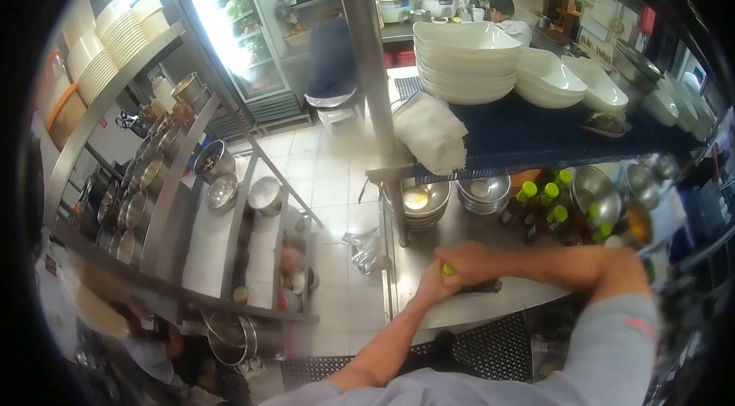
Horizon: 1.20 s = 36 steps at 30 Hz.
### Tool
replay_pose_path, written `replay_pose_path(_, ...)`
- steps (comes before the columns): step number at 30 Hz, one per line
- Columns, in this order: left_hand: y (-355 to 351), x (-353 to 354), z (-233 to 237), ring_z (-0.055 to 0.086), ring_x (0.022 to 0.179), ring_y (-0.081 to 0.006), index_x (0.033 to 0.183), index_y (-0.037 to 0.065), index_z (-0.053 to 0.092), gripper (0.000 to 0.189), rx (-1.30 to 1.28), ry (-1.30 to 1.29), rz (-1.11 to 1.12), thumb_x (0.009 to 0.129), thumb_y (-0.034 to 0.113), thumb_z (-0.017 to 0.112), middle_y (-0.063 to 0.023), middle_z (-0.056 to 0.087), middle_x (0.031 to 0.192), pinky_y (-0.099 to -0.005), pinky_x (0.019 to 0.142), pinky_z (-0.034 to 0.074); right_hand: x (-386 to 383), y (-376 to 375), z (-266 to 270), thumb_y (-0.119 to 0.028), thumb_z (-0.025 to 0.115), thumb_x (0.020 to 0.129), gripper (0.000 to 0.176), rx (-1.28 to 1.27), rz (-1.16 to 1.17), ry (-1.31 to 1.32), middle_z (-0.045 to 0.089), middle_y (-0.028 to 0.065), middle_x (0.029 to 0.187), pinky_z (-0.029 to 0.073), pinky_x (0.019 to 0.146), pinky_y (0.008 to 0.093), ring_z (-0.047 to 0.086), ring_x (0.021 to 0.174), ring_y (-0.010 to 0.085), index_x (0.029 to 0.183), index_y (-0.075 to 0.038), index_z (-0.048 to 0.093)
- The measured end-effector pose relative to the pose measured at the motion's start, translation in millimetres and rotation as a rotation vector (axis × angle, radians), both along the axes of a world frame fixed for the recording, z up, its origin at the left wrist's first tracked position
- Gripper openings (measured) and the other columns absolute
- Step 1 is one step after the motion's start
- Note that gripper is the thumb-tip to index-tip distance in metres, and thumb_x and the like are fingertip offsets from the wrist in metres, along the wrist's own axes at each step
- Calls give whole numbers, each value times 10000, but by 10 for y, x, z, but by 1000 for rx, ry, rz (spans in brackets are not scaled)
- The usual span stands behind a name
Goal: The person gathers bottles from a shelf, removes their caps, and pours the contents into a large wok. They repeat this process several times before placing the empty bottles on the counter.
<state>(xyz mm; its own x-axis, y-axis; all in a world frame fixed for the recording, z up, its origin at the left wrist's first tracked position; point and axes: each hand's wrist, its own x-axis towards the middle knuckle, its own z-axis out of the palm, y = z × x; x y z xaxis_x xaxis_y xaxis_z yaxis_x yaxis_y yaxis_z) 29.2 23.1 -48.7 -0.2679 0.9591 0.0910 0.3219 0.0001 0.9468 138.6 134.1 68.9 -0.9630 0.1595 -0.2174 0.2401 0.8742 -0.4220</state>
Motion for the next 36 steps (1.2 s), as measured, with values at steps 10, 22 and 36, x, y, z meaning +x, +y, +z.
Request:
replay_pose_path(10, 329, -283, -483, 662, 742, -312, 978, 66, 656, 376, 99, -99, -87, 664, 185, 824, -142, 672, 806, -403, 714, 535, -123, -34, 1473, -257, 665, 858, 246, 144, 10, 152, 640, 151, 949, 511, 691, 451, 640, 820, 358, 1023, -111, 555)
replay_pose_path(22, 579, -575, -336, 669, 903, -372, 1075, -33, 598, 489, 94, 241, -13, 752, 237, 847, -220, 680, 982, -439, 805, 523, 82, 168, -1481, -376, 752, 808, 550, -101, -1232, 537, 648, 237, 1092, 495, 857, 446, 639, 1041, 393, 1164, -37, 505)
replay_pose_path(36, -317, -615, -143, 533, 1220, -295, 1383, -54, 422, 623, -6, 39, 159, 908, 214, 722, -208, 522, 1336, -413, 1030, 430, 332, 547, -2398, -189, 652, 788, 479, -16, -1362, 383, 622, 251, 1145, 426, 991, 559, 531, 1183, 450, 1245, -60, 594)
